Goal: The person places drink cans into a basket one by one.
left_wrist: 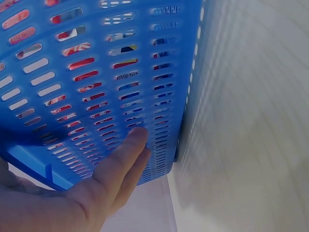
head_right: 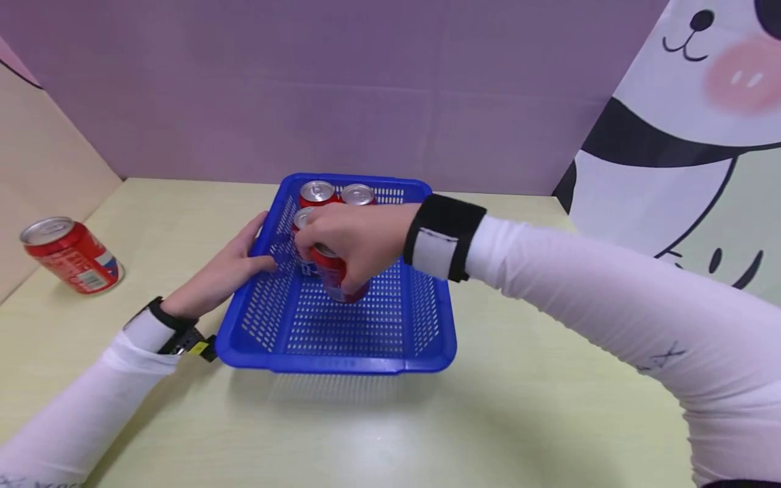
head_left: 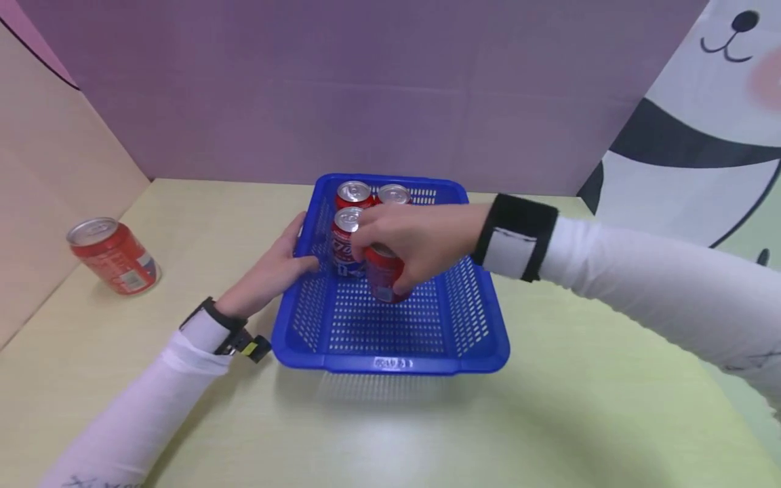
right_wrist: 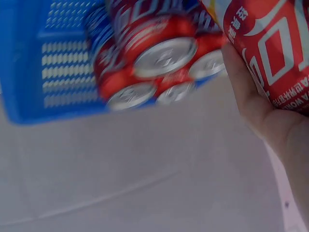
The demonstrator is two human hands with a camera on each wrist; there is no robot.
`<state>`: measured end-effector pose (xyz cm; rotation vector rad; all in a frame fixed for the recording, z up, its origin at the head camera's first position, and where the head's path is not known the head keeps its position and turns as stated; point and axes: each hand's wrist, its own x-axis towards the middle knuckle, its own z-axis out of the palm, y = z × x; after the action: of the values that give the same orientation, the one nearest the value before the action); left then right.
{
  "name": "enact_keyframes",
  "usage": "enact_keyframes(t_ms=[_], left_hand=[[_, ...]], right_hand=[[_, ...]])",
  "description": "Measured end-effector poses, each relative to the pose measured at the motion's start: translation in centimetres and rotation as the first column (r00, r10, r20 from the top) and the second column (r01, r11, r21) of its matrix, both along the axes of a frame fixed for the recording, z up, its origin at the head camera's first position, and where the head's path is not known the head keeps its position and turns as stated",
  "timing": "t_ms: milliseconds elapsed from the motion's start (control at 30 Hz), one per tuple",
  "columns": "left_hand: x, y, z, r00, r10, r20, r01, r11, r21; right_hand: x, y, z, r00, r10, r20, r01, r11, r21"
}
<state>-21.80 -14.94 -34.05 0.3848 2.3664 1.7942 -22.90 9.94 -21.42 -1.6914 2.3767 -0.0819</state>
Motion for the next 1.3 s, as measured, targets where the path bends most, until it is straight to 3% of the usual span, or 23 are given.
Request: enact_keyframes(t_ms=[133,300,800,1000,1300], left_hand=[[-0.1,0.2,-0.1,1.0,-0.017,-0.008,0.017,1.0,0.01],[-0.2,0.5,0.0,0.999,-0.03,-0.019,0.031,0.999,0.015],[-0.2,0.9,0.0,1.0,-0.013,-0.005,0.013,1.0,0.006],[-0.2,0.8,0.0,1.0,-0.023,-0.013,0.023,1.0,0.018],[-0.3,0.5,0.0,1.0,-0.018,-0.02,0.019,1.0,0.014]], right_hand=[[0.0,-1.9,-1.2,0.999,-0.003,-0.054,0.007,0.998,0.07],[-0.5,-3.1,-2.5,0.998,-0.02,-0.052,0.024,0.997,0.067],[-1.9,-3.5,-5.3,0.997,-0.037,-0.067,0.042,0.995,0.087],[-2.0,-3.6,-5.7,0.988,0.006,-0.155,0.002,0.999,0.053],[-1.9,-3.7,-5.7,0.953,0.043,-0.3,-0.033,0.999,0.037]])
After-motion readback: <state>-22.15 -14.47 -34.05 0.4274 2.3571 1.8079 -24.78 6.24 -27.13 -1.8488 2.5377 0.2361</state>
